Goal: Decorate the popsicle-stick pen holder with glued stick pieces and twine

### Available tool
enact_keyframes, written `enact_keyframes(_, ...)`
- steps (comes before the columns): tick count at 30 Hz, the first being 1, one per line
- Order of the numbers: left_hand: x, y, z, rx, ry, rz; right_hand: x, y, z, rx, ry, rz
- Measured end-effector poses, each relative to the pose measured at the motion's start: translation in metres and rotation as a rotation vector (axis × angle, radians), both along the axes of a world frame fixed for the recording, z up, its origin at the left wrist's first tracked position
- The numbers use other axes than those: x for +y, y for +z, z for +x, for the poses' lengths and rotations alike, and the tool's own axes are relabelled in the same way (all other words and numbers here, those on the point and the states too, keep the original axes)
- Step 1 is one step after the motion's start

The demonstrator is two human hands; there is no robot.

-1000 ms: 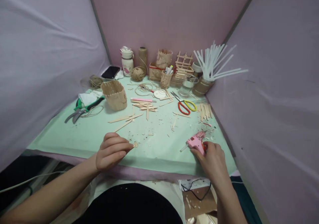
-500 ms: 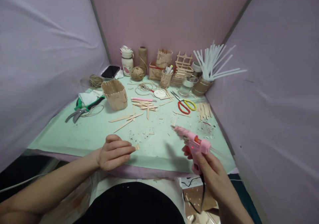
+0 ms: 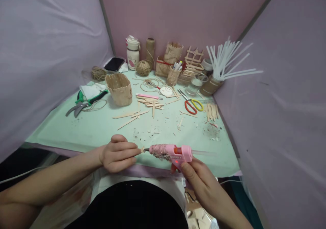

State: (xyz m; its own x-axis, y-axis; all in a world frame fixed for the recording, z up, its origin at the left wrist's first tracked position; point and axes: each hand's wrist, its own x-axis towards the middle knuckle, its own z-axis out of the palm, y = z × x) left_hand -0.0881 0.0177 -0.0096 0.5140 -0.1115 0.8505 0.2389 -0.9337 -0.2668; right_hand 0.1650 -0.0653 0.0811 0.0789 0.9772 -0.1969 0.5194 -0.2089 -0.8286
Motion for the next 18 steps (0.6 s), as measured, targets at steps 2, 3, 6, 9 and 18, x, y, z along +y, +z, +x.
enact_keyframes(2,-0.0002,0.0001,0.0005,-0.006,-0.002,-0.006,-0.0007,-0.0004,-0.0004,-0.009,-0.005,-0.001)
enact_keyframes(3,-0.0002,0.0,0.0007,-0.007,0.001,-0.007,-0.0009,-0.0007,-0.0006,-0.013,-0.004,0.005)
enact_keyframes(6,-0.0002,-0.0011,0.0011,-0.008,0.011,-0.002,-0.0007,-0.0018,-0.0003,-0.035,0.004,0.013)
enact_keyframes(9,0.0,-0.0025,0.001,-0.004,0.014,-0.001,-0.0001,-0.0029,0.0013,-0.07,0.008,-0.023)
enact_keyframes(18,0.0006,-0.0072,-0.0022,0.035,0.021,-0.023,0.0016,-0.0044,0.0022,-0.071,0.052,-0.004)
